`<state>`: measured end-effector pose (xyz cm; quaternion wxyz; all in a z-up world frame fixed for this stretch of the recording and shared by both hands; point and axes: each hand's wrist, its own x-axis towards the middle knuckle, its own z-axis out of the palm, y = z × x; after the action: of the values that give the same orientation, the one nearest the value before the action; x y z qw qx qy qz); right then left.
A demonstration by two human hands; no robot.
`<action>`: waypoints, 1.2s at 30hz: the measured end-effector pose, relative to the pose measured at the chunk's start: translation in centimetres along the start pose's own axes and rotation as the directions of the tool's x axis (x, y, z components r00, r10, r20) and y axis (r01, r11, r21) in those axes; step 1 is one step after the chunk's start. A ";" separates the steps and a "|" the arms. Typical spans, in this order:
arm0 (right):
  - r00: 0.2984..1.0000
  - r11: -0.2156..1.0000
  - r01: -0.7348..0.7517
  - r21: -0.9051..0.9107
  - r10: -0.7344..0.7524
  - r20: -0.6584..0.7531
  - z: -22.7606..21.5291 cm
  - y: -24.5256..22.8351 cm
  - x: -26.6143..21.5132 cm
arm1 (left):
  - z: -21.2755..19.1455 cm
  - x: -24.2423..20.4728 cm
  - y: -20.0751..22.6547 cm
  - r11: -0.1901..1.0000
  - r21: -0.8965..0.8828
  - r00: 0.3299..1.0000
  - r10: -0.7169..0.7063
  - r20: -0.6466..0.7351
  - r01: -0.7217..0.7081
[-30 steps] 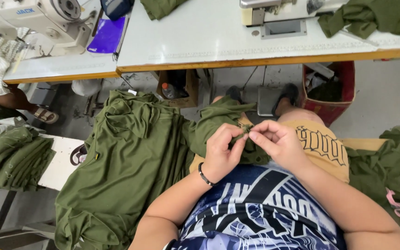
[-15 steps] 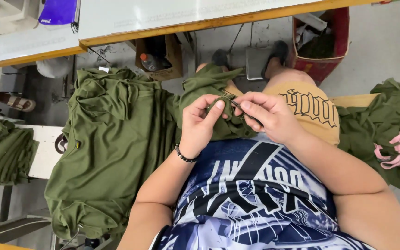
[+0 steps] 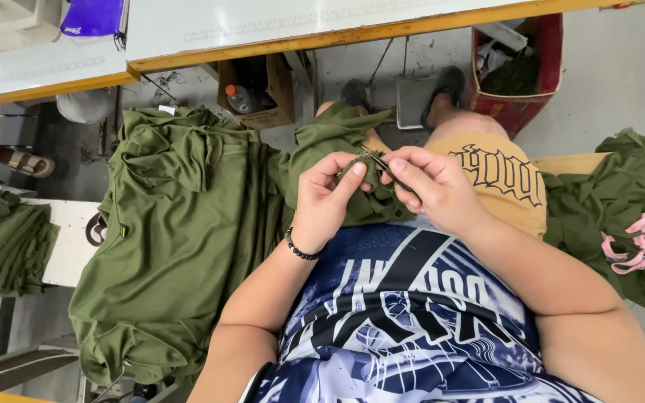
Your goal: Trimming loose threads from green garments using hand clippers and then sewing the fabric using an industrial sewing machine.
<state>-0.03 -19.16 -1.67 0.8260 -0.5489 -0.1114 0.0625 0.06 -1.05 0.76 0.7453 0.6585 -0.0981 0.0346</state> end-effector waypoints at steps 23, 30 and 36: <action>0.995 0.994 0.073 -0.078 -0.067 0.070 -0.1 -1.3 -0.1 | -0.4 0.4 -1.8 0.964 -0.251 0.995 -0.101 -0.025 0.091; 0.995 0.991 0.090 -0.103 -0.084 0.059 0.0 -1.4 -0.1 | -0.2 0.3 -0.6 0.985 -0.149 0.996 -0.088 0.000 0.087; 0.995 0.981 0.099 -0.168 -0.093 0.045 -0.3 -0.7 0.3 | -0.2 0.2 -0.5 0.991 -0.103 0.997 -0.079 0.010 0.079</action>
<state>0.27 -19.61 -1.07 0.7761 -0.6101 -0.1578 0.0229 0.40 -0.91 0.30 0.7790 0.6224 -0.0760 -0.0021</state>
